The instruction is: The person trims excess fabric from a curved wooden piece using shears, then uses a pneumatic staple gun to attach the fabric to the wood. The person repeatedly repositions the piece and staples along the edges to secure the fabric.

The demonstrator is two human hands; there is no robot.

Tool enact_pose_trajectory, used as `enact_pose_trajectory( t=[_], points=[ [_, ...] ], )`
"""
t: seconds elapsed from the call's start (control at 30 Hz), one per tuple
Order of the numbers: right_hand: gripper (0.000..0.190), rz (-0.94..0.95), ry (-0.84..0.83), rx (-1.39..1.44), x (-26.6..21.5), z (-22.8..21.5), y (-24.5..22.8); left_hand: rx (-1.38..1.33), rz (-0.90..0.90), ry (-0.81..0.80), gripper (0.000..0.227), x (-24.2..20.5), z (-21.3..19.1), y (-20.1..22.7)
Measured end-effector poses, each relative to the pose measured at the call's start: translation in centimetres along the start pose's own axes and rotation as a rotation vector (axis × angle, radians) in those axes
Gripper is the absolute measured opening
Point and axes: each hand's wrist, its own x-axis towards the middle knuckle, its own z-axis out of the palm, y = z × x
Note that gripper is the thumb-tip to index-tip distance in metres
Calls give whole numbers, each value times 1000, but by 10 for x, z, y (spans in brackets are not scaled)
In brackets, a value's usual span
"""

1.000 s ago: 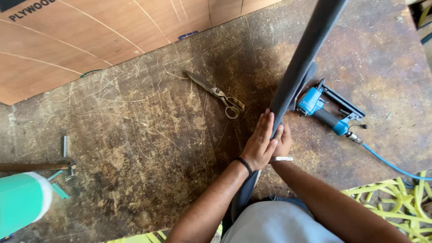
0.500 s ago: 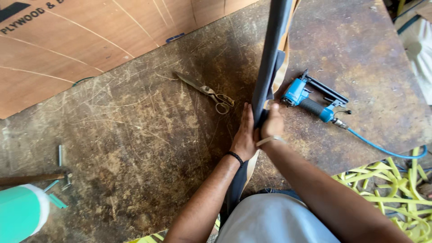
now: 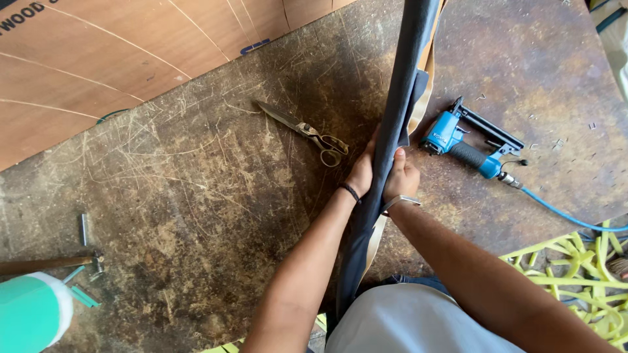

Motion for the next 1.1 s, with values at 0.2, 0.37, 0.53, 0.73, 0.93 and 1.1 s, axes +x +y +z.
enact_pose_trajectory(
  t=[0.2,0.37,0.53,0.73,0.93,1.1],
  points=[
    [66,-63,1,21,12,-13,8,737,379,64,69,-5,30,41],
    [58,-162,-110,22,14,-14,7,879,571,23,73,-9,52,68],
    [65,-44,-27,-53,13,-18,14,630,209,-4,77,-79,42,46],
    [66,-51,-85,136,6,-7,29,1052,131,26,89,-109,36,36],
    [61,-133,-175,-13,11,-5,-4,1056,-213,236,105,-95,60,66],
    [37,-326,-338,-530,33,-71,-50,1014,-114,360,109,-94,60,75]
  ],
)
